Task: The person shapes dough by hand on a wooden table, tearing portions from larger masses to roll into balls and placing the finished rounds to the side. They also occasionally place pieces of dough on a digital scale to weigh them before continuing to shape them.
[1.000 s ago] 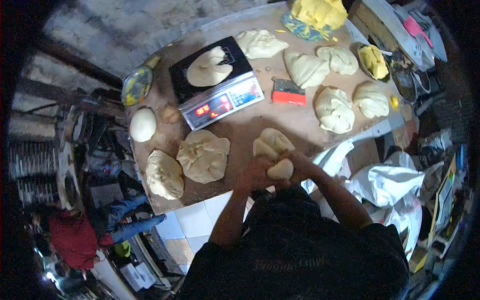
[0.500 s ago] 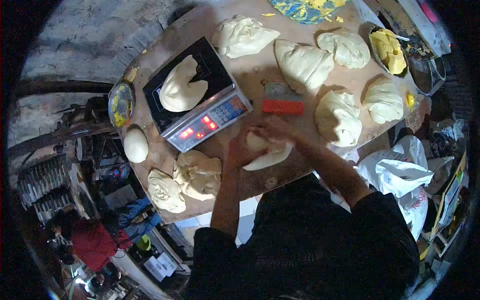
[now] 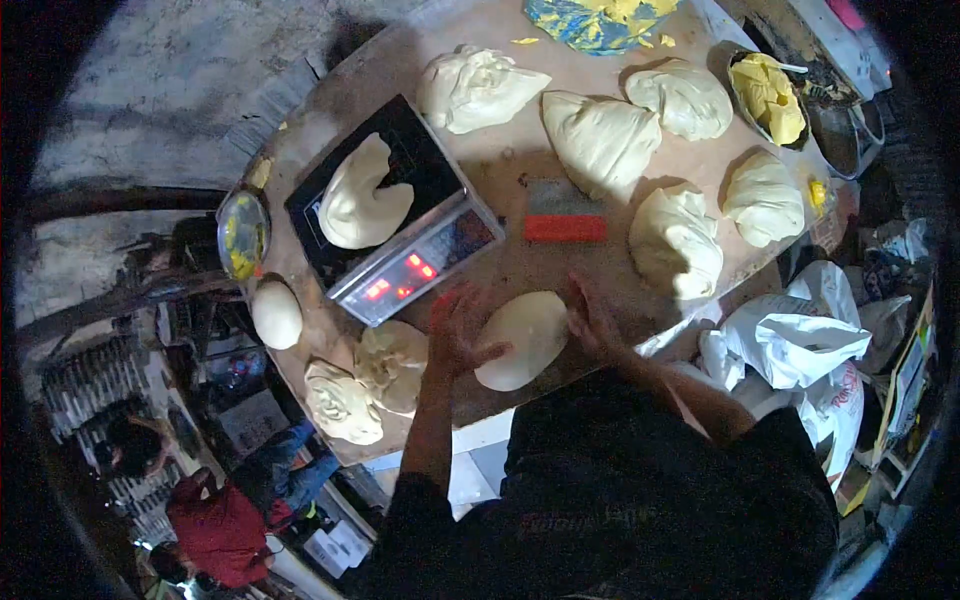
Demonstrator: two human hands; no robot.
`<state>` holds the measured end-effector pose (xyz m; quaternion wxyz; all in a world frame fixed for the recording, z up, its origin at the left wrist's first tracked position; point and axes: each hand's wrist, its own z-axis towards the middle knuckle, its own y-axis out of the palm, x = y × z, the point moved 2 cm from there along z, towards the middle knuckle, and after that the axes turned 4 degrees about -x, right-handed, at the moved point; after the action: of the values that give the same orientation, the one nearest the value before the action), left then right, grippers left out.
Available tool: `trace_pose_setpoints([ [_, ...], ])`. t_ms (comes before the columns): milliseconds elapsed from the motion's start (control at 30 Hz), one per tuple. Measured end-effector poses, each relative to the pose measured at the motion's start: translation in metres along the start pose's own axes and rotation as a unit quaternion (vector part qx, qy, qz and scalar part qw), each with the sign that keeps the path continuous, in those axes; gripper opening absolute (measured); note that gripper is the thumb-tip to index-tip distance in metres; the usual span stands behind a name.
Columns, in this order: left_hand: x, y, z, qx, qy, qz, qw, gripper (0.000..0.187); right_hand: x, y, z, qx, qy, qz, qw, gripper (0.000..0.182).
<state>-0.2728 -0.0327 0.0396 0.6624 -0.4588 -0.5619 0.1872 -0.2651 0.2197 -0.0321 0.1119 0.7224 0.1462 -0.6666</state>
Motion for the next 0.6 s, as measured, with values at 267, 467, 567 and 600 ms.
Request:
trace_pose_setpoints([
  [267,0.016,0.035,-0.017,0.026,-0.086,-0.267,0.960,0.091,0.072,0.048,0.007,-0.068,-0.127,-0.140,0.980,0.060],
  [467,0.028,0.052,-0.140,0.134,-0.221,-0.229,0.939,0.086,-0.007,0.103,-0.046,-0.130,0.085,-0.219,0.963,0.054],
  [567,0.027,0.059,-0.157,0.164,-0.286,-0.203,0.922,0.084,-0.009,0.120,-0.055,-0.254,0.067,-0.117,0.958,0.044],
  [600,0.021,0.056,-0.146,0.171,-0.307,-0.194,0.916,0.083,0.008,0.121,-0.049,-0.161,0.044,-0.106,0.980,0.044],
])
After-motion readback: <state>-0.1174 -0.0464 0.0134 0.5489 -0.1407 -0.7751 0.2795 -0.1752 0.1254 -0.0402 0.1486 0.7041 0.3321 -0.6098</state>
